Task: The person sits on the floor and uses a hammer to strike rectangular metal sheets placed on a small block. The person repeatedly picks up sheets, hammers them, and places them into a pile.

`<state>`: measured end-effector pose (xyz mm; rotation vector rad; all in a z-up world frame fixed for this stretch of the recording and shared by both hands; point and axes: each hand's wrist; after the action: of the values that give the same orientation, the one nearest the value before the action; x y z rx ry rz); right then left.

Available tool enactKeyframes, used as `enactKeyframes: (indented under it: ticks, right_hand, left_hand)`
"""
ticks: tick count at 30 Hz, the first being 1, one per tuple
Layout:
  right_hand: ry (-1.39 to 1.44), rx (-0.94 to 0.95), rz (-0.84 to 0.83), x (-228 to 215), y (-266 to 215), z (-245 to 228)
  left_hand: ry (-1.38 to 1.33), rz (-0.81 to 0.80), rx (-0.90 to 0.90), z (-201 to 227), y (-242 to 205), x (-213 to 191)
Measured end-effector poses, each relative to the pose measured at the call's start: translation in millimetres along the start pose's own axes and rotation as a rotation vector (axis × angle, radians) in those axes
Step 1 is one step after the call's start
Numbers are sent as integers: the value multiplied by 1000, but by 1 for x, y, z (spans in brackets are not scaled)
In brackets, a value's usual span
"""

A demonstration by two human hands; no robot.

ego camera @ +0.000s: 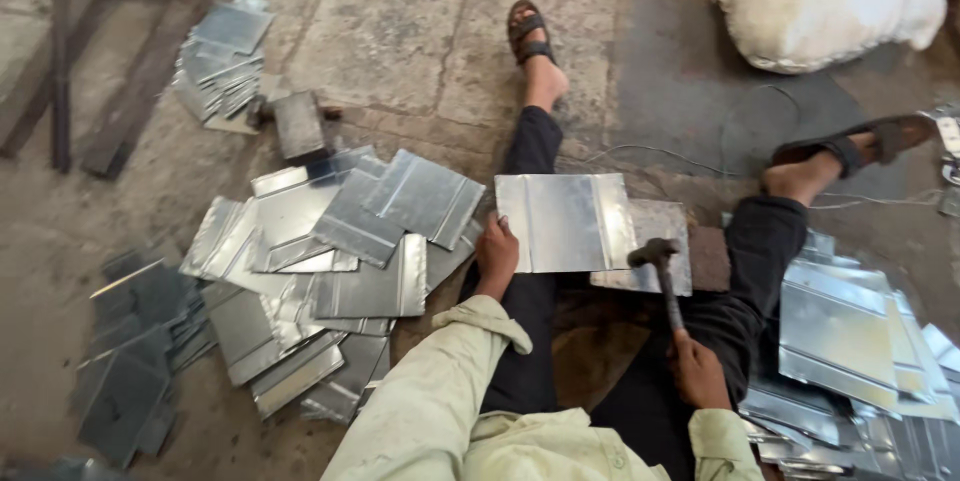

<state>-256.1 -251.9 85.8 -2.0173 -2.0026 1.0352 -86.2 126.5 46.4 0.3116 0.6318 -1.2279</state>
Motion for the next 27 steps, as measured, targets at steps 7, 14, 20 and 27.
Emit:
enactKeyframes:
  ticks: [7,14,20,27]
  right_hand:
    - [251,193,-43,1,1,-7]
    - [-112,19,149,25,-21,-52]
    - [-193,-363,663,-5,-49,-52]
    - [812,120,838,-104,17,90]
  left_hand:
    - [-207,183,-4,-51,15,10]
    - [-288,105,-150,-55,17,15]
    - [-448,97,-236,-77,13,-51]
    - [-949,107,-54,-76,-41,-135]
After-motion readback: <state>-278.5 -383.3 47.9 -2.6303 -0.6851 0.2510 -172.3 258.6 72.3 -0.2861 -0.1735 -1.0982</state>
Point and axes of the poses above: each hand's wrist, its own y-axis towards the middle knuckle, its own x-axis out of the palm, z = x × y, and after that the axes turned 8 degrees about -z, right-handed
